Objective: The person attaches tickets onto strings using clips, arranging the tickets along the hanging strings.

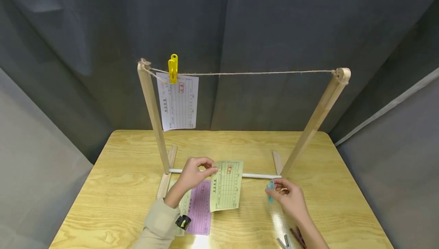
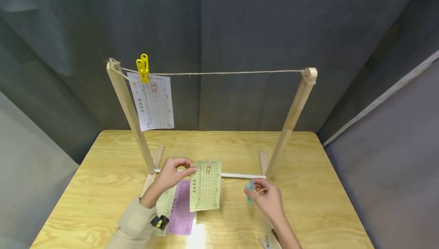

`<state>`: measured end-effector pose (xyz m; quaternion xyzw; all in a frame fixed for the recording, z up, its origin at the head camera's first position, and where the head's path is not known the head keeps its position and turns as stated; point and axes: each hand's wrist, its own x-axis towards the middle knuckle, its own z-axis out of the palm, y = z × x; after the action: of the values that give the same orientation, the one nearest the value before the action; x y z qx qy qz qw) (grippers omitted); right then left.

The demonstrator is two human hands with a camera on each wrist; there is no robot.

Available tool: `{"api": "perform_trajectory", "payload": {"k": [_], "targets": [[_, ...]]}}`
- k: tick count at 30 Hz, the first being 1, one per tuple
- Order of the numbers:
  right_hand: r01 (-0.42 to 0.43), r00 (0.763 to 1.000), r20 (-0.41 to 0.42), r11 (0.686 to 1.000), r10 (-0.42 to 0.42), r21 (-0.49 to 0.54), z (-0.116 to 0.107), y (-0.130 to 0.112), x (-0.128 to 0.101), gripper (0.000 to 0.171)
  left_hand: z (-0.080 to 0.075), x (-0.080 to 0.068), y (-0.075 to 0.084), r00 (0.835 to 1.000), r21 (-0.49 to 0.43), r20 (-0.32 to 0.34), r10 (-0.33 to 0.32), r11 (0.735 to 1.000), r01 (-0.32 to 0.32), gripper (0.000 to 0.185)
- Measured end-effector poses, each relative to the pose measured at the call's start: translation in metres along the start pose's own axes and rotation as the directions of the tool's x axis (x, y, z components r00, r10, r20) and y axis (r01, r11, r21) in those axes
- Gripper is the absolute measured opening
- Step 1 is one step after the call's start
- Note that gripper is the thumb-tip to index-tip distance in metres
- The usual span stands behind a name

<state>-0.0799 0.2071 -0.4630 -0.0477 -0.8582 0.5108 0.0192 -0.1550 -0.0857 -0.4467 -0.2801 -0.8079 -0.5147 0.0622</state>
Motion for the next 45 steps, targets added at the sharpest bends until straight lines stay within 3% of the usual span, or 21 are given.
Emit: {"api": "perform_trajectory", "payload": {"k": [8,15,23,29,35,45], "targets": [[0.028,1.000,-0.010,0.999,-0.027,0.036,-0.007,-0.016,0.004,0.030,-0.004,0.002,0.012,0.999,-0.018,-0.029,-0.021,1.000,0.021,0.007],[0.152,0.988,-0.024,0.988,-0.151,0.040,-0.015,-0.040,0.008,0.027,-0.013,0.014,0.025,0.987,0.023,-0.110,0.116,0.993,-0.114,0.004],[0.313,0.947,-0.103,0.947,-0.305,0.068,-0.027,-0.059,0.016,0.022,-0.025,0.025,0.039,0.960,0.020,-0.195,0.199,0.980,-0.199,0.005],[0.358,0.932,-0.101,0.929,-0.349,0.091,-0.032,-0.071,0.021,0.023,-0.032,0.032,0.050,0.941,0.029,-0.243,0.237,0.971,-0.238,0.006],[0.402,0.914,-0.115,0.908,-0.390,0.119,-0.036,-0.084,0.027,0.022,-0.036,0.037,0.058,0.926,-0.007,-0.300,0.230,0.970,-0.243,0.006],[0.409,0.911,-0.117,0.904,-0.396,0.128,-0.042,-0.103,0.032,0.022,-0.044,0.048,0.072,0.904,-0.141,-0.374,0.205,0.951,-0.274,0.008]]}}
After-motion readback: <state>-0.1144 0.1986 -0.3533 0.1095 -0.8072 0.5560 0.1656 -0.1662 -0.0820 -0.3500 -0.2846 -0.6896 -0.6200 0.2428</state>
